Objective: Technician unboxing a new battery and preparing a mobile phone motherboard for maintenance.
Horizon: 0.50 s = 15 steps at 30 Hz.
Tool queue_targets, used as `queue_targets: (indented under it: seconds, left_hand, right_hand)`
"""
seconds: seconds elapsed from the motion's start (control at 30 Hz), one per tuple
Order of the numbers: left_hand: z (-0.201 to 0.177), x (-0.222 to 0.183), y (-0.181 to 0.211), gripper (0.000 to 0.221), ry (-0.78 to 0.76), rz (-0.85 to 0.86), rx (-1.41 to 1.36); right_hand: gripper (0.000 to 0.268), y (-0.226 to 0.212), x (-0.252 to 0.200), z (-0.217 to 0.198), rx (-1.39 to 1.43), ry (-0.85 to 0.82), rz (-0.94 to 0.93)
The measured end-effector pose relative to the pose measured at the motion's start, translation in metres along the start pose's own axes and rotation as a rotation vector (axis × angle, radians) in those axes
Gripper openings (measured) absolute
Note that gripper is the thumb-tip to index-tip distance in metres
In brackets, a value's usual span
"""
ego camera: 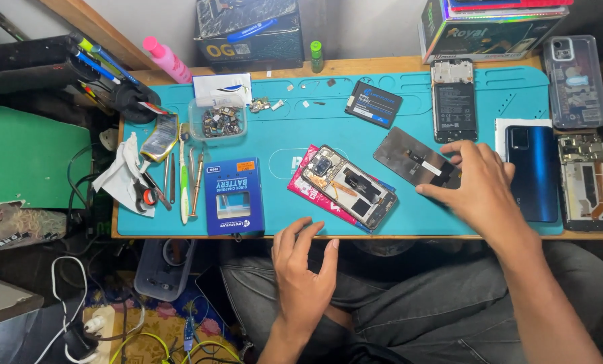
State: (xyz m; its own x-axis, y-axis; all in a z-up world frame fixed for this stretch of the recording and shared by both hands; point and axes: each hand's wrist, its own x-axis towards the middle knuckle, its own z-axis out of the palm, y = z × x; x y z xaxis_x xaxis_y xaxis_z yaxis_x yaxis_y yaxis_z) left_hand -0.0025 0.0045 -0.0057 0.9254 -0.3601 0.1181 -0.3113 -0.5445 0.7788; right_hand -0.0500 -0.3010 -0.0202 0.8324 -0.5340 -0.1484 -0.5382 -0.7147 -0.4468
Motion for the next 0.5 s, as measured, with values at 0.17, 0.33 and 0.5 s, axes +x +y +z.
queue_targets:
  seconds: [0.17, 0.33, 0.5]
  left_hand:
    - [-0.003, 0.000, -0.001, 0.033, 0.013, 0.009, -0.005]
    - [-0.007, 0.000, 0.000, 0.033, 0.017, -0.003, -0.015]
    - [-0.010, 0.009, 0.022, 0.028, 0.011, 0.067, -0.107]
  right_hand:
    - [0.089, -0.004, 0.013, -0.009, -0.001, -0.110, 0.122]
    - [0.085, 0.000, 0.013, -0.006, -0.023, -0.122, 0.102]
    - [0.041, -0.015, 0.002, -0.011, 0.492, -0.129, 0.226]
